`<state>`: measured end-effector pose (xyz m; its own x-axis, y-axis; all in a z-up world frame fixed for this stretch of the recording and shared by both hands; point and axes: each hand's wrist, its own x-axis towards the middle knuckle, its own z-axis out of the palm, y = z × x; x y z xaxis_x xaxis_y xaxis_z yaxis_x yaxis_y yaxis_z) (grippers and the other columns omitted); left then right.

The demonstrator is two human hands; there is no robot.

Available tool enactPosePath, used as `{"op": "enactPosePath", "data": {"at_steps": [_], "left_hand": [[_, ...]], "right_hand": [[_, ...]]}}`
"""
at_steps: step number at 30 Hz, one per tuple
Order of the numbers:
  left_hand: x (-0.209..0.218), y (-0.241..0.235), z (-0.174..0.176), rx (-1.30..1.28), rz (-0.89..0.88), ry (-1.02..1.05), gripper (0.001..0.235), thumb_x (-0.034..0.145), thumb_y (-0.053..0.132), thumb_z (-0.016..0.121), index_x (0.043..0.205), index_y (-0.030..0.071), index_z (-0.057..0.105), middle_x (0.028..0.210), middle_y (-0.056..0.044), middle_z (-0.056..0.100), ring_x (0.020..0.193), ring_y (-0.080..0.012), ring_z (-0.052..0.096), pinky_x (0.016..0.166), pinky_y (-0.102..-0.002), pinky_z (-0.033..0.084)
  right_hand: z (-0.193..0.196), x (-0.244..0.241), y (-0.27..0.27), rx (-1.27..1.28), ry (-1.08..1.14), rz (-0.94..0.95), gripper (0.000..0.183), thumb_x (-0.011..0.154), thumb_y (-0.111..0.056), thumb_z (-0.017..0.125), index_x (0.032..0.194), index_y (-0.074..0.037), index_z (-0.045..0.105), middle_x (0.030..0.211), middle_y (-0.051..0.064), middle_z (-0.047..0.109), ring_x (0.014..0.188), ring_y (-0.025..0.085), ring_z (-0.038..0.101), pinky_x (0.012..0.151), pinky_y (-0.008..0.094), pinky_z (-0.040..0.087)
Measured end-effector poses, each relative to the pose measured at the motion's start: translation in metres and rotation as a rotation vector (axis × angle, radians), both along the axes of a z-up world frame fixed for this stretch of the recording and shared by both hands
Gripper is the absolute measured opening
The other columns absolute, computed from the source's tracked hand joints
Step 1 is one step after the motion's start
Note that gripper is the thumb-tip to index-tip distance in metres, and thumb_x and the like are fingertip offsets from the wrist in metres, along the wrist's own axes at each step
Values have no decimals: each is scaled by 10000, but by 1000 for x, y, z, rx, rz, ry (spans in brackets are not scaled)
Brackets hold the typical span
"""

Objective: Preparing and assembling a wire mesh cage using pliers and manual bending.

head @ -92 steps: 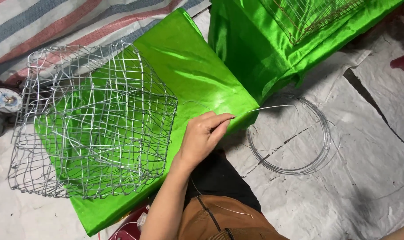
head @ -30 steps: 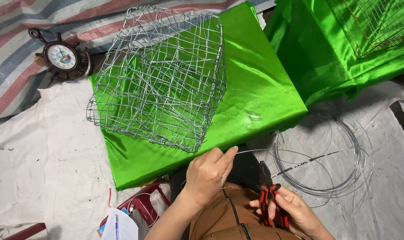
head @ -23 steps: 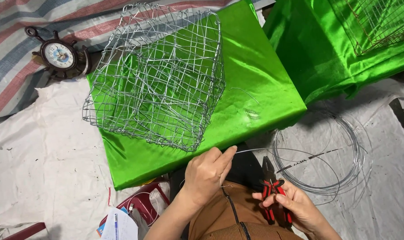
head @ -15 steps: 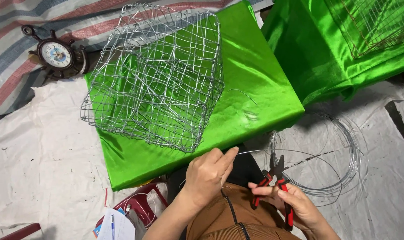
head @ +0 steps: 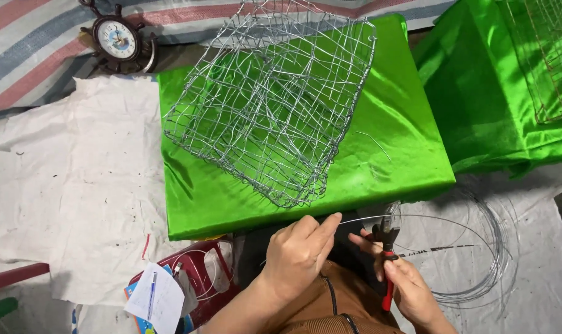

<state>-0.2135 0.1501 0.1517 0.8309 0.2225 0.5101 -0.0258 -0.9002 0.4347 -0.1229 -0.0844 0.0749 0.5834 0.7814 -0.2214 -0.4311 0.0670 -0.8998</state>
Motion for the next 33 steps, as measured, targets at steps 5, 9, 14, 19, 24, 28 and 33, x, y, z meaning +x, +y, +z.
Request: {"op": "enactPosePath", "data": {"at_steps": [5, 9, 14, 19, 24, 28, 33], "left_hand": [[-5, -2, -4, 11, 2, 9, 264, 947, 80, 738, 1208, 119, 755, 736, -12, 407, 503, -196, 468, 465, -322, 481], [-4, 0, -3, 26, -5, 13, 266, 939, 84, 738, 1200, 132, 758, 729, -10, 402, 493, -200, 456, 439, -331, 464], [-2, 5, 1, 51, -7, -6, 258, 934, 68, 755, 1186, 124, 767, 722, 0, 388, 487, -168, 416, 437, -298, 452], [-5, 7, 0, 47, 1, 4, 281, 928, 70, 763, 1203, 130, 762, 728, 3, 406, 484, -165, 437, 435, -297, 461], [-6, 8, 6, 60, 16, -19, 251, 927, 58, 781, 1165, 134, 765, 716, 10, 378, 481, -138, 401, 443, -262, 443], [-9, 8, 9, 58, 0, -29, 267, 925, 32, 784, 1179, 110, 761, 709, 14, 392, 494, -122, 381, 437, -247, 441], [-13, 13, 21, -54, -104, -25, 262, 948, 7, 736, 1206, 52, 723, 756, -12, 470, 570, -153, 485, 540, -274, 514]], "right_hand": [[14, 2, 13, -52, -84, 18, 437, 1040, -355, 446, 699, -81, 459, 1516, 316, 561, 1535, 316, 388, 1166, 457, 260], [21, 0, 19, -56, -37, -41, 405, 1049, -320, 438, 714, -92, 456, 1379, 344, 683, 1382, 359, 588, 1173, 470, 357], [8, -4, 14, -7, -59, -99, 409, 1076, -330, 457, 1078, 17, 673, 986, 196, 736, 1271, 345, 638, 1098, 449, 426], [-5, -4, 8, 15, -20, -149, 417, 1084, -332, 469, 822, -16, 546, 841, 180, 668, 1219, 400, 677, 1027, 439, 455], [-14, -3, 1, -18, -26, -243, 412, 1071, -296, 504, 777, -14, 572, 726, 115, 565, 1095, 418, 749, 961, 474, 544], [-6, -4, 3, -46, -110, -291, 402, 1055, -300, 536, 795, 3, 586, 738, 96, 542, 981, 389, 796, 897, 514, 640], [0, -2, 5, 35, 13, -408, 405, 891, -181, 731, 1169, -82, 453, 922, 231, 698, 918, 421, 772, 807, 554, 665]]}}
